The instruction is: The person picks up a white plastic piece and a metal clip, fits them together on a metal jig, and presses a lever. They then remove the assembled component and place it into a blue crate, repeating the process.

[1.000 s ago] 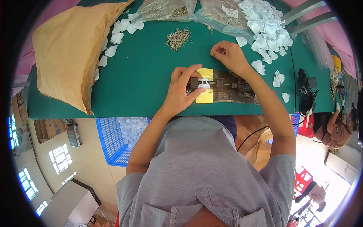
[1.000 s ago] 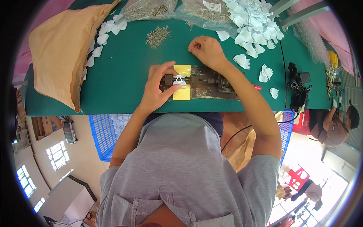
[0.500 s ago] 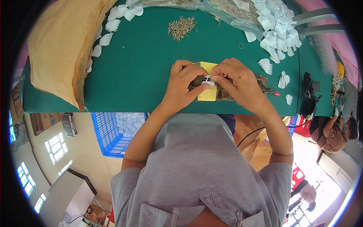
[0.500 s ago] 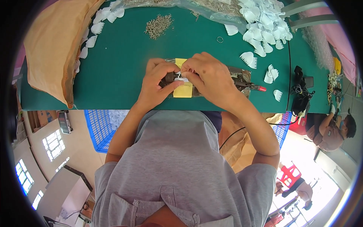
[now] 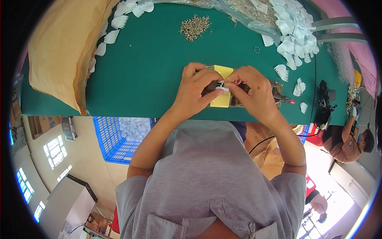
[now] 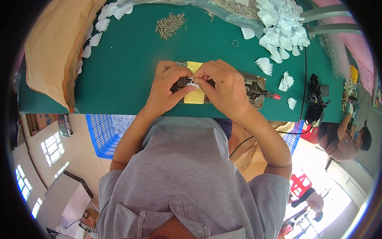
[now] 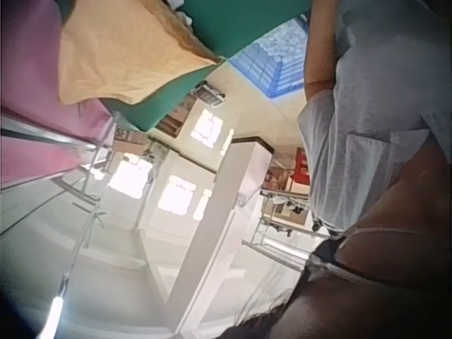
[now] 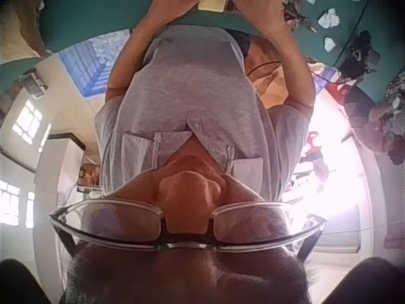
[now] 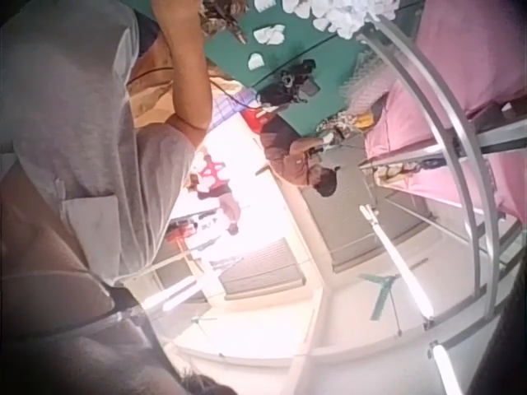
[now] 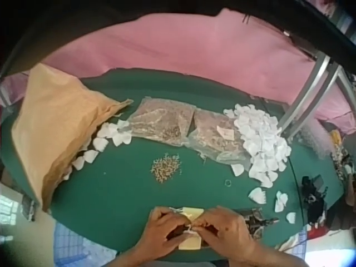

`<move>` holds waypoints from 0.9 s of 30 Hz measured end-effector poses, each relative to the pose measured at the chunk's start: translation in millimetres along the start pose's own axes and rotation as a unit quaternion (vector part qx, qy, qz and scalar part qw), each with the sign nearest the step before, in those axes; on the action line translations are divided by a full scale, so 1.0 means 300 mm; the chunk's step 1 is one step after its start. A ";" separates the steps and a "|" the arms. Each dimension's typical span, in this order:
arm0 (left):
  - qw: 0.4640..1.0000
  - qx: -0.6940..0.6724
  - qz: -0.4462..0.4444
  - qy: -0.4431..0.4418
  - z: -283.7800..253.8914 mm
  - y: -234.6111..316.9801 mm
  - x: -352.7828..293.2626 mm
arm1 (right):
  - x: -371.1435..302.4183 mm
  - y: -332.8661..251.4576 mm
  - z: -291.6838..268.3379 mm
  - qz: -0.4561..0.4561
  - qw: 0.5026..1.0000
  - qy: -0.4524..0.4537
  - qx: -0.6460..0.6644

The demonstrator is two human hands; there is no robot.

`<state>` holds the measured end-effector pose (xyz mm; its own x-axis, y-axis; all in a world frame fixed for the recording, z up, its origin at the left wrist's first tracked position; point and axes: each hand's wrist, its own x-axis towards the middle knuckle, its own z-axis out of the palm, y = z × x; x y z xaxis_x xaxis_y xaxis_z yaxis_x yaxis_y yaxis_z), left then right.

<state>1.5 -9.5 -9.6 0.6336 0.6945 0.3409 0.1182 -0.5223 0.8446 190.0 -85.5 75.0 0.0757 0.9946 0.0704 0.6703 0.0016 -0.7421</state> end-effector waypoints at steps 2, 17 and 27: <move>1.000 -0.001 -0.002 0.000 0.003 -0.001 -0.002 | -0.002 -0.005 0.002 0.010 1.000 0.003 0.003; 1.000 -0.017 0.023 -0.014 -0.004 -0.009 0.007 | 0.108 -0.050 -0.056 0.158 0.977 -0.142 -0.020; 0.999 -0.028 0.006 -0.034 -0.012 0.009 0.037 | 0.129 -0.022 -0.071 0.188 0.966 -0.177 0.026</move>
<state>6.1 -1.7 -2.0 0.6850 0.6528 0.3235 0.0693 -0.5004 0.8630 204.1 -49.1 96.7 0.0427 0.8986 -0.4366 0.6061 -0.3707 -0.7037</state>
